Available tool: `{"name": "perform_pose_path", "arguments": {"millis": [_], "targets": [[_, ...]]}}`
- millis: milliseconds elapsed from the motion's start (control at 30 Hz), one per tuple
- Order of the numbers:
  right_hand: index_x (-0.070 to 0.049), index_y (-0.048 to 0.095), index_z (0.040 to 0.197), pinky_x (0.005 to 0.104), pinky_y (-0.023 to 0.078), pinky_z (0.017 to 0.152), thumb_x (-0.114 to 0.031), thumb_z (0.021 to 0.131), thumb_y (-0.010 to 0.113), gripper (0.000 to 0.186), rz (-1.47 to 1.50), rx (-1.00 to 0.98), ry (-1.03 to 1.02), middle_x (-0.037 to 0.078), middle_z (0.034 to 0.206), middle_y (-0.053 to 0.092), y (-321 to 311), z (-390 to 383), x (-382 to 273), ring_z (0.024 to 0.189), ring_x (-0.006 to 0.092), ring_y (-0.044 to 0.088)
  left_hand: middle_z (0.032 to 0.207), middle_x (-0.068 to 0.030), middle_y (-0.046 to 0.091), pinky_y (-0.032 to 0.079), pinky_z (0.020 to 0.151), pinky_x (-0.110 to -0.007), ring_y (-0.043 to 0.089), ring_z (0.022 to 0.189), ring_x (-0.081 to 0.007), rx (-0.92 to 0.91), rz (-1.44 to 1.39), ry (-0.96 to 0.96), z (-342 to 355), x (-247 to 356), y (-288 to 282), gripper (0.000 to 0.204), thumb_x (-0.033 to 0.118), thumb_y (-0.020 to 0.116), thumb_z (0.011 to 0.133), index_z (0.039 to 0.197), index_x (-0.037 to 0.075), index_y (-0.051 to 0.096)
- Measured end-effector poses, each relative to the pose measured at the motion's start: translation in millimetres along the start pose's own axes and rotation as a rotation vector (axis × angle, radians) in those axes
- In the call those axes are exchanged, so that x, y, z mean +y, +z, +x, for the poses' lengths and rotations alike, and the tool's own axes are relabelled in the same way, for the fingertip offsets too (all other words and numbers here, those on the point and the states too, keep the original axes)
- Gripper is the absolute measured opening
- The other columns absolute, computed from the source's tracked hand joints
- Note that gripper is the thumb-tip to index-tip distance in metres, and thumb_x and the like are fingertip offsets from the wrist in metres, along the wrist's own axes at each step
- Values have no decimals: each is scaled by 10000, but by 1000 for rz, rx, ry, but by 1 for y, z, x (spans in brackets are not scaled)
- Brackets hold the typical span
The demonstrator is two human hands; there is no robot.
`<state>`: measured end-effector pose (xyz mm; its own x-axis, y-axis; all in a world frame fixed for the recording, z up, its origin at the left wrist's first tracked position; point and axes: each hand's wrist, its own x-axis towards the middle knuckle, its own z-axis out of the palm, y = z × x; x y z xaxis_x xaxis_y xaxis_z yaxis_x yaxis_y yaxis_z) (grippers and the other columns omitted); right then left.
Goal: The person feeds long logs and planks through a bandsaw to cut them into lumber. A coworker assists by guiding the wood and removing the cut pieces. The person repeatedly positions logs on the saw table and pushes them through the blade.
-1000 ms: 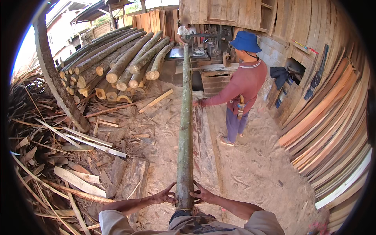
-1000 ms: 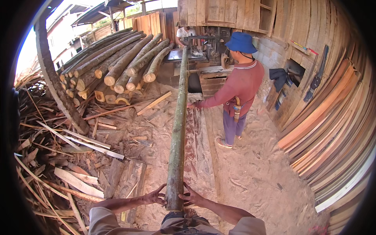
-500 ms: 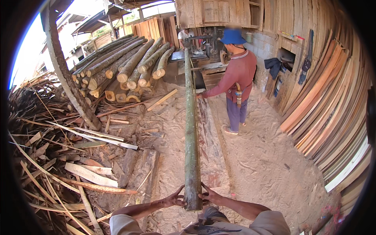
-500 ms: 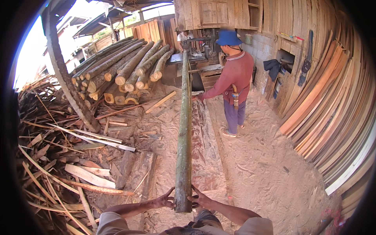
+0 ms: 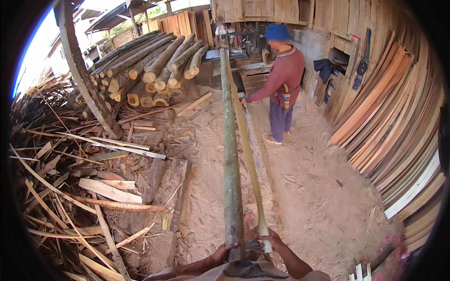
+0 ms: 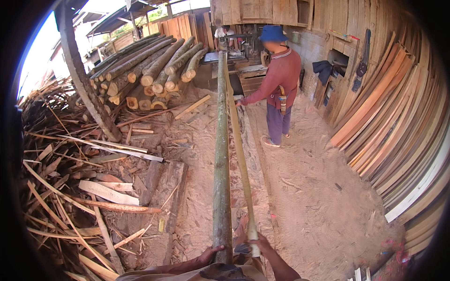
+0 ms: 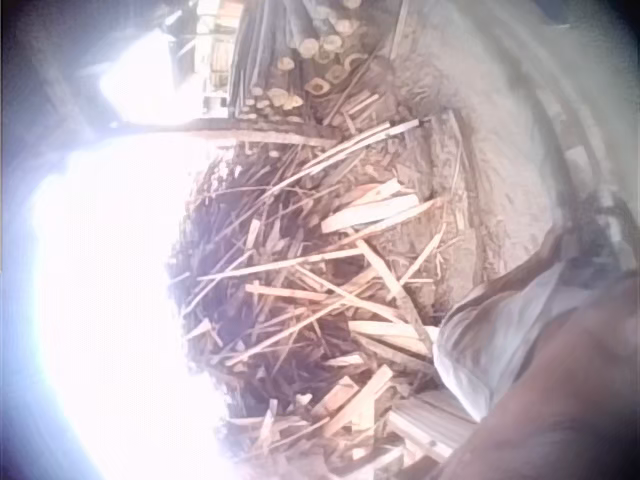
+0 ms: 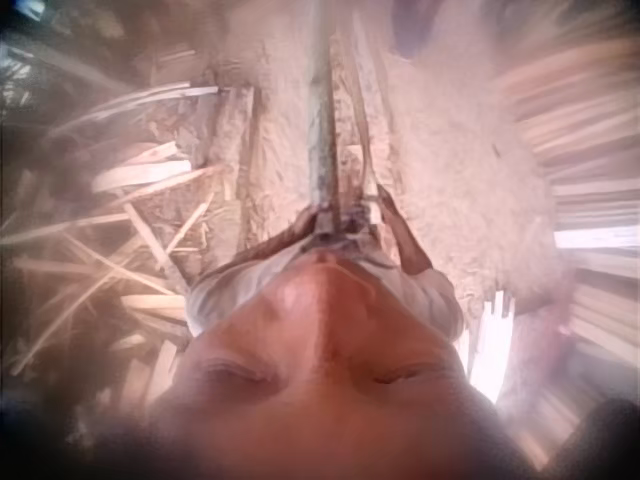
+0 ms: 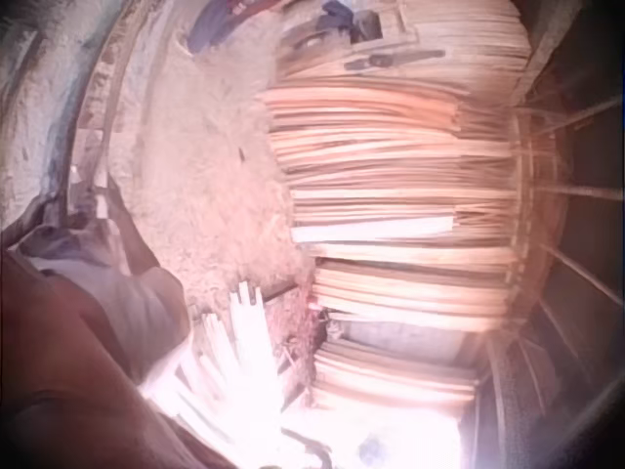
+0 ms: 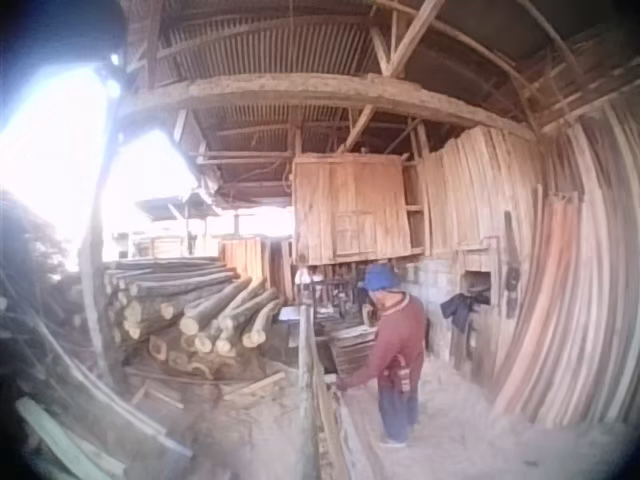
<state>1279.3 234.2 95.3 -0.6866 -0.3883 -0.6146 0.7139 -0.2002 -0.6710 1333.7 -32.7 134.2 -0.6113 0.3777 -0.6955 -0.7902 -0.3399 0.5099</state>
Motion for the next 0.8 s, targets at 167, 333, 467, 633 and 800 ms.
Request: {"name": "perform_pose_path", "arguments": {"millis": [167,333,467,633,800], "targets": [[-2,607,1175,296,530,608,-112,865,623,329,-271,542,-102,81,970,689,-145,-83,-6,826,158,662,1096,-114,606,492,855,-396,602,971,-248,24,-145,61,4,-8,9,580,275,723,811,1261,11,469],[-11,572,1245,453,519,806,-92,847,614,408,-1052,1297,-82,170,1079,653,-244,-173,1,968,323,633,1083,-108,610,488,850,-390,601,966,-244,37,-188,133,35,17,14,551,221,735,791,1236,18,482],[-46,350,1423,530,450,902,-160,814,675,700,-980,1843,189,225,1263,539,-286,-197,24,1065,383,584,1077,-112,614,491,851,-381,603,967,-239,5,-215,128,82,85,22,556,232,727,797,1242,10,478],[-72,333,1437,510,465,876,-209,833,674,707,-130,1160,650,212,1268,541,-276,-64,0,1026,361,609,1093,-135,600,499,856,-399,606,975,-264,80,-123,151,174,230,33,638,302,713,803,1292,5,431],[-99,315,1452,489,480,849,-257,852,673,716,-216,870,572,198,1273,542,-279,70,-129,987,340,633,1077,-130,607,508,833,-393,612,963,-242,67,-165,175,291,393,44,643,289,737,782,1274,-5,444]]}}
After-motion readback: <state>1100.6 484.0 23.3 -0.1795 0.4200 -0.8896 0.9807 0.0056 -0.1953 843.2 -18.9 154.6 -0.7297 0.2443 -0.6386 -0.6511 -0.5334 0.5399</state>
